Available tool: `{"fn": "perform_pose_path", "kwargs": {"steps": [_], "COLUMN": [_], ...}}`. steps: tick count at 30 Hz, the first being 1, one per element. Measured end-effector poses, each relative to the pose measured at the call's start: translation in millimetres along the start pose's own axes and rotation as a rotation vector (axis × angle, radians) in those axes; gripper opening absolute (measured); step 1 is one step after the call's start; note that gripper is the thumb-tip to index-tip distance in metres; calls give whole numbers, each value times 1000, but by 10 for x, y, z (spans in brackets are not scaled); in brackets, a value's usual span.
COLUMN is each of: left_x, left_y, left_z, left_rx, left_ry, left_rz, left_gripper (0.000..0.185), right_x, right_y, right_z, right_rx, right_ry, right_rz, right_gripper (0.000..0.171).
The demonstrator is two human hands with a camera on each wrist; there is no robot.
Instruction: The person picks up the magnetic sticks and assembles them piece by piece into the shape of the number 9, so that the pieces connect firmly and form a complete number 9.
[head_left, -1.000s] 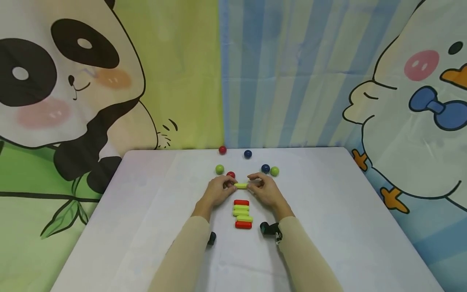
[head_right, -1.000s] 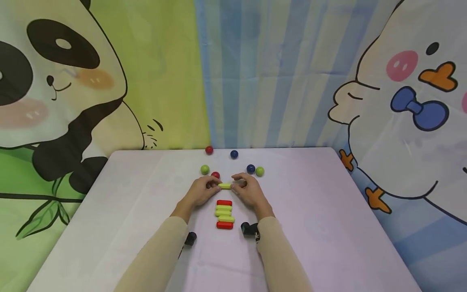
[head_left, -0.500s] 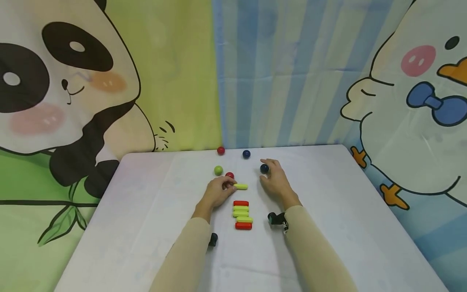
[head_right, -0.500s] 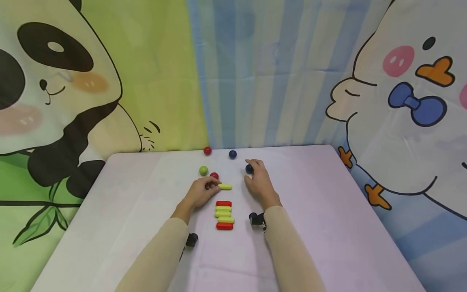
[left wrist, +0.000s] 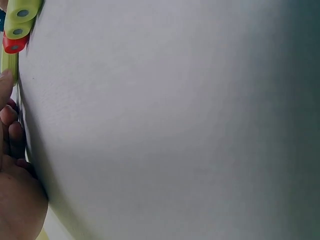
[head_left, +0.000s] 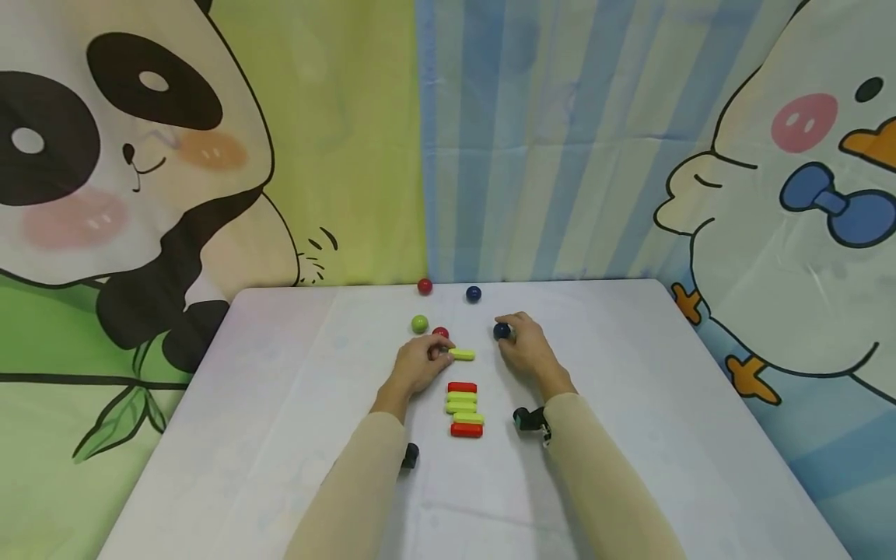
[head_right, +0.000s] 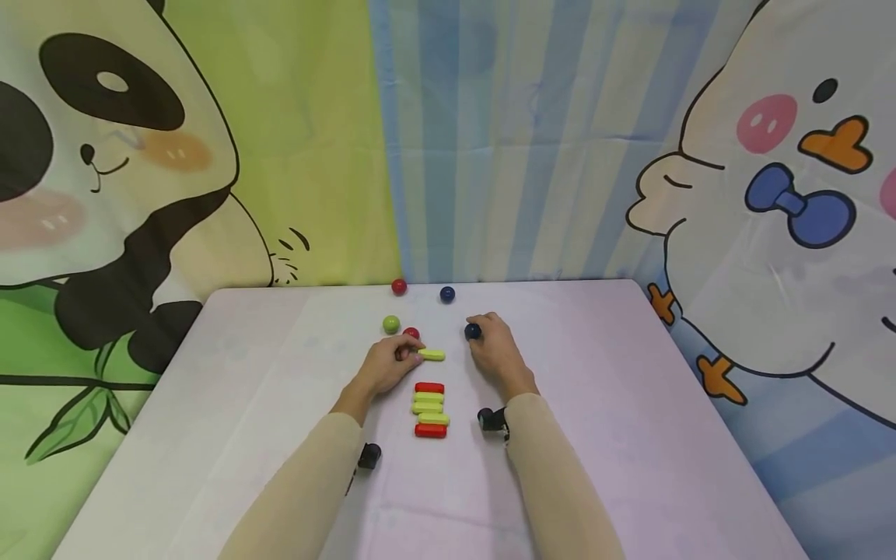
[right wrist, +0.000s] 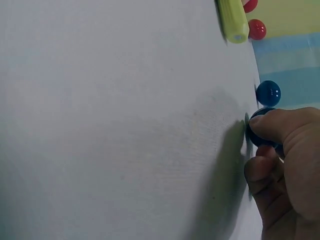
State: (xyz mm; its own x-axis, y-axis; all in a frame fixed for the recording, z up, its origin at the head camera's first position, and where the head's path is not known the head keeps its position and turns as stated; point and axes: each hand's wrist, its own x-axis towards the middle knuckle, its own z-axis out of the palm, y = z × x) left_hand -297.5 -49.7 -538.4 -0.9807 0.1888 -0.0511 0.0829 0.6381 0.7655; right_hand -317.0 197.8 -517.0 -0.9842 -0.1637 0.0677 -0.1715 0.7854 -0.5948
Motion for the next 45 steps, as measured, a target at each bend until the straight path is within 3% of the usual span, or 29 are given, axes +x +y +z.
{"fn": "perform_pose_path", "kwargs": {"steps": [6, 13, 27, 33, 36, 41, 45], "left_x": [32, 50, 38, 41, 48, 5, -13], "left_y": [-34, -56, 19, 8, 11, 9, 7], "left_z": [-11, -49, -44, -38, -22, 33, -4], "left_rx": [52, 95, 60, 80, 70, 59, 20], "left_ry": [30, 34, 22, 17, 32, 1, -13], "left_rz": [1, -2, -43, -60, -46, -24, 16], "left_gripper": [16, 18, 16, 17, 18, 22, 26], "right_x": [-1, -59, -178, -190, -191, -228, -224], "right_y": [-6, -31, -33, -65, -46, 37, 70], "right_z": [72, 119, 206, 193, 186, 201, 223], "right_rx": [12, 90, 168, 146, 110, 43, 62], "right_ry": [-18, -46, -62, -95, -91, -102, -90], "right_rz": [-54, -34, -5, 16, -7, -33, -58], "right_gripper": [44, 45, 43, 43, 43, 44, 44]}}
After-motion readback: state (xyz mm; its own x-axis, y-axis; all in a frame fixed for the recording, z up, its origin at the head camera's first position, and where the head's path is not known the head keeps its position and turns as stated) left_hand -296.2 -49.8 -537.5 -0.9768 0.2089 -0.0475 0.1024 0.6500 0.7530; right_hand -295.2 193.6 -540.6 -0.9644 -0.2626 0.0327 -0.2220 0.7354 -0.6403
